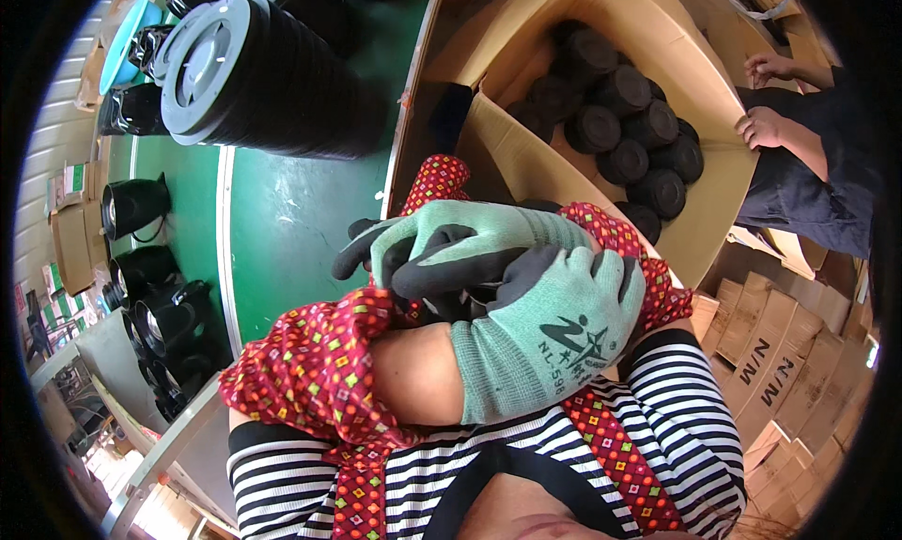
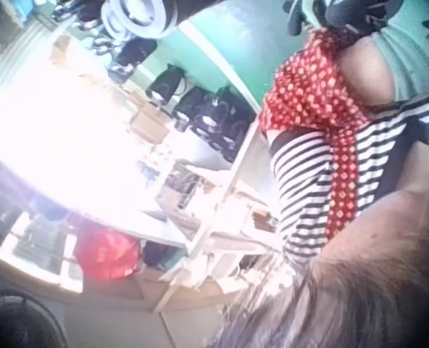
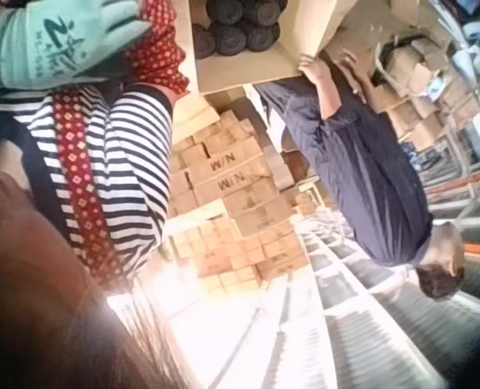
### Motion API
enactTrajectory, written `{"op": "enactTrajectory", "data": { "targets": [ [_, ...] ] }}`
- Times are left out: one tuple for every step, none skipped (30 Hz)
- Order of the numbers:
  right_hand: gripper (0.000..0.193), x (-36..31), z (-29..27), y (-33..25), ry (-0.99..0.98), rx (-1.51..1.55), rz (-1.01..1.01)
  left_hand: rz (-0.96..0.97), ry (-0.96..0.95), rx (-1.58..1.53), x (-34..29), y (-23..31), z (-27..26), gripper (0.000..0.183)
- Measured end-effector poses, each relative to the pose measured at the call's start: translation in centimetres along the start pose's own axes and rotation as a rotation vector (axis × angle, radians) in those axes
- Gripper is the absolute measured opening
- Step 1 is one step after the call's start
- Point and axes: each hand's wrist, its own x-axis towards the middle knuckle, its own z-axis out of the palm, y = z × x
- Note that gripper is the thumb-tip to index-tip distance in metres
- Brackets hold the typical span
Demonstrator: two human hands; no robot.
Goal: The person repeatedly picks up black kettle bodies and lids from a green worktable, inserts a metal rod into the kettle, and places the lid on top. The person then places the assembled kettle into a cardboard box. This cycle repeats throughout the clip.
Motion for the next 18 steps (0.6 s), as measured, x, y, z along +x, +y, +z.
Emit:
{"op": "enactTrajectory", "data": {
  "targets": [
    [0.030, -0.4, 0.1, -0.7, -0.023, -0.074, -0.058, 0.083, -0.037, 0.015, -0.2, -0.4, 0.3, 0.052],
    [0.030, -1.1, 0.1, -1.1, -0.024, -0.155, -0.115, 0.118, -0.045, -0.053, -0.1, -1.0, 0.1, 0.050],
    [0.029, -1.4, 0.2, -1.2, -0.032, -0.220, -0.176, 0.150, -0.052, -0.121, -0.1, -1.5, 0.1, 0.048],
    [0.029, -1.6, 0.3, -0.8, -0.036, -0.271, -0.227, 0.155, 0.005, -0.209, -0.4, -1.6, 0.5, 0.047],
    [0.029, -1.7, 0.2, -0.2, -0.031, -0.309, -0.267, 0.157, 0.064, -0.297, -0.8, -1.7, 0.7, 0.046],
    [0.029, -1.7, 0.4, 0.5, -0.023, -0.345, -0.312, 0.184, 0.070, -0.375, -1.0, -2.3, 0.5, 0.045],
    [0.029, -1.7, 0.7, 1.8, -0.007, -0.381, -0.365, 0.245, 0.089, -0.486, -1.1, -2.7, 0.3, 0.044],
    [0.028, -1.7, 0.7, 3.0, 0.008, -0.405, -0.403, 0.306, 0.113, -0.513, -1.6, -3.3, -0.1, 0.043],
    [0.028, -2.1, 0.6, 4.1, 0.052, -0.421, -0.410, 0.376, 0.133, -0.544, -2.1, -3.8, -0.4, 0.041],
    [0.028, -2.8, 0.1, 4.9, 0.100, -0.437, -0.396, 0.417, 0.282, -0.619, -2.6, -4.1, 0.4, 0.034],
    [0.025, -3.1, -0.5, 4.8, 0.113, -0.464, -0.341, 0.466, 0.227, -0.729, -3.6, -5.1, -0.3, 0.035],
    [0.029, -3.2, -1.1, 4.0, 0.151, -0.499, -0.283, 0.491, 0.253, -0.843, -4.6, -6.1, -0.2, 0.034],
    [0.037, -3.9, -1.9, 2.0, 0.098, -0.612, -0.132, 0.512, 0.280, -0.958, -5.8, -7.1, 0.2, 0.034],
    [0.046, -4.1, -2.4, -0.7, 0.020, -0.731, 0.018, 0.511, 0.321, -1.049, -6.9, -8.2, 0.2, 0.036],
    [0.056, -4.6, -2.6, -1.7, -0.031, -0.790, 0.053, 0.511, 0.347, -1.150, -7.7, -8.8, 0.2, 0.040],
    [0.061, -4.4, -2.6, -2.3, -0.033, -0.828, 0.063, 0.444, 0.368, -1.225, -8.6, -8.6, 0.3, 0.043],
    [0.066, -4.2, -2.6, -2.4, -0.045, -0.864, 0.062, 0.415, 0.327, -1.228, -8.5, -8.5, 0.0, 0.043],
    [0.067, -3.8, -3.0, -2.2, -0.096, -0.863, 0.093, 0.398, 0.281, -1.229, -7.8, -8.9, -0.7, 0.044]
  ]
}}
